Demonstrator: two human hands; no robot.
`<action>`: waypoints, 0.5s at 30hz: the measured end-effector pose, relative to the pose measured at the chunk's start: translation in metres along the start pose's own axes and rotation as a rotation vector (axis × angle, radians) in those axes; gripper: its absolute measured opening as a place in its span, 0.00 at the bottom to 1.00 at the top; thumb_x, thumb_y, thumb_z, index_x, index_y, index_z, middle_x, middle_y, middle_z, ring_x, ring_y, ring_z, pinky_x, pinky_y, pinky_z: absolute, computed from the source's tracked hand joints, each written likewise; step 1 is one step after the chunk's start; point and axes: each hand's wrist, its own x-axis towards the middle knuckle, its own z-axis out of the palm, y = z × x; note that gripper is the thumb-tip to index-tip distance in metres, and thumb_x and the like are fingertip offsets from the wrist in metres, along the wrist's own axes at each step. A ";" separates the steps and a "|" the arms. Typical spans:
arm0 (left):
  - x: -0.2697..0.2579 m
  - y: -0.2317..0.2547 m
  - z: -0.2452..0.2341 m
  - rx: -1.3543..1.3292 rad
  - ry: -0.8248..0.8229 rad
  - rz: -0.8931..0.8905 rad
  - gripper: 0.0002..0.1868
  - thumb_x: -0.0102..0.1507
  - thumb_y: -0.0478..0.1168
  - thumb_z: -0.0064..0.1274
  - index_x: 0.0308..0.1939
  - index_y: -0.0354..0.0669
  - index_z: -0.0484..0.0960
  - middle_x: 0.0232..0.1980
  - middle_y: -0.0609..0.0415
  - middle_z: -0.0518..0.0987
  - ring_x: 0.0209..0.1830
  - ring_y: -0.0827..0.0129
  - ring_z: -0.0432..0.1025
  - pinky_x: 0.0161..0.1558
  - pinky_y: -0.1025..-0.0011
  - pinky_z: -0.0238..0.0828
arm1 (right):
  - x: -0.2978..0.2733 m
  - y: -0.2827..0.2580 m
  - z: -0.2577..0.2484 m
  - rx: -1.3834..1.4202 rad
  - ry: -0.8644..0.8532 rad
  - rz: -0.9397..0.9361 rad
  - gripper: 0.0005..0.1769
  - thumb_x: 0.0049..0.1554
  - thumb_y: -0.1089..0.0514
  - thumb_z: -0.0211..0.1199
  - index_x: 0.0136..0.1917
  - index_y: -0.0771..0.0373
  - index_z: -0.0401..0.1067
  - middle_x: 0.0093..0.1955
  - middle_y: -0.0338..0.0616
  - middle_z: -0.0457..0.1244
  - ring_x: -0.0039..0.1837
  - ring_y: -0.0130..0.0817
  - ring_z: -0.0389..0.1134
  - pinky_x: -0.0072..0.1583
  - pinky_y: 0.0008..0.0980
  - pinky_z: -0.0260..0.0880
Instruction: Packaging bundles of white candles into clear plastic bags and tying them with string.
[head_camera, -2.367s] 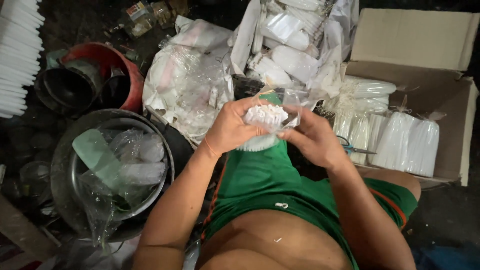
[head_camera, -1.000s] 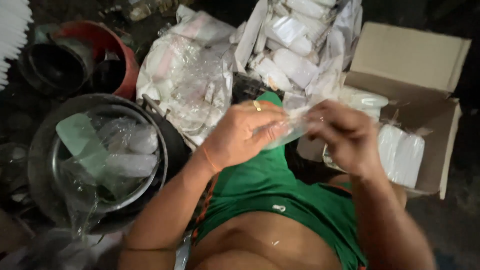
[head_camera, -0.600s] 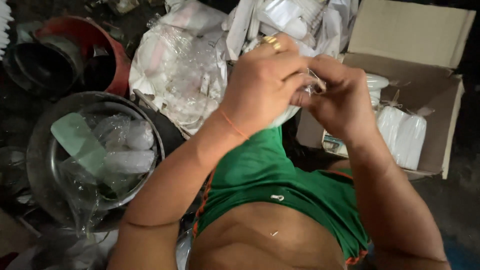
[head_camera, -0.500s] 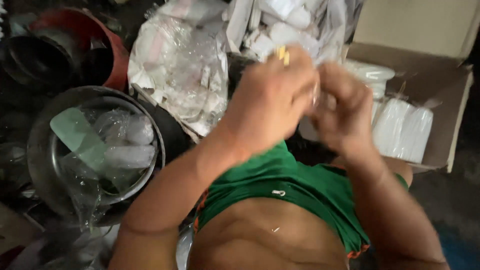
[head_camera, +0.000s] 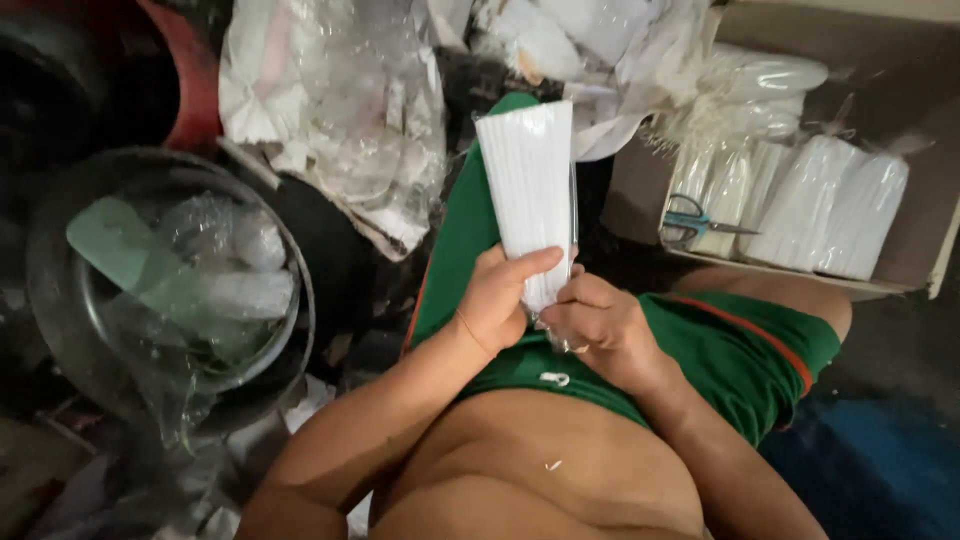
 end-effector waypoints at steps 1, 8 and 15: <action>0.001 0.001 0.000 0.011 -0.013 0.000 0.25 0.48 0.34 0.74 0.46 0.31 0.82 0.38 0.45 0.84 0.32 0.61 0.79 0.32 0.64 0.77 | -0.002 0.004 0.001 -0.009 0.015 0.000 0.04 0.57 0.59 0.69 0.40 0.58 0.81 0.45 0.40 0.69 0.36 0.39 0.69 0.42 0.30 0.74; 0.011 0.016 0.012 -0.043 0.010 0.032 0.19 0.58 0.39 0.67 0.48 0.35 0.79 0.39 0.45 0.85 0.35 0.61 0.81 0.38 0.62 0.80 | 0.012 0.014 -0.002 -0.063 0.009 0.036 0.05 0.59 0.60 0.65 0.48 0.58 0.81 0.45 0.43 0.66 0.39 0.45 0.70 0.44 0.38 0.73; -0.022 0.008 -0.027 0.124 -0.053 -0.189 0.25 0.69 0.54 0.52 0.35 0.31 0.79 0.31 0.42 0.82 0.26 0.55 0.77 0.40 0.36 0.80 | 0.014 0.006 0.005 -0.021 -0.010 0.001 0.11 0.62 0.48 0.63 0.47 0.56 0.76 0.46 0.41 0.65 0.44 0.43 0.72 0.49 0.37 0.75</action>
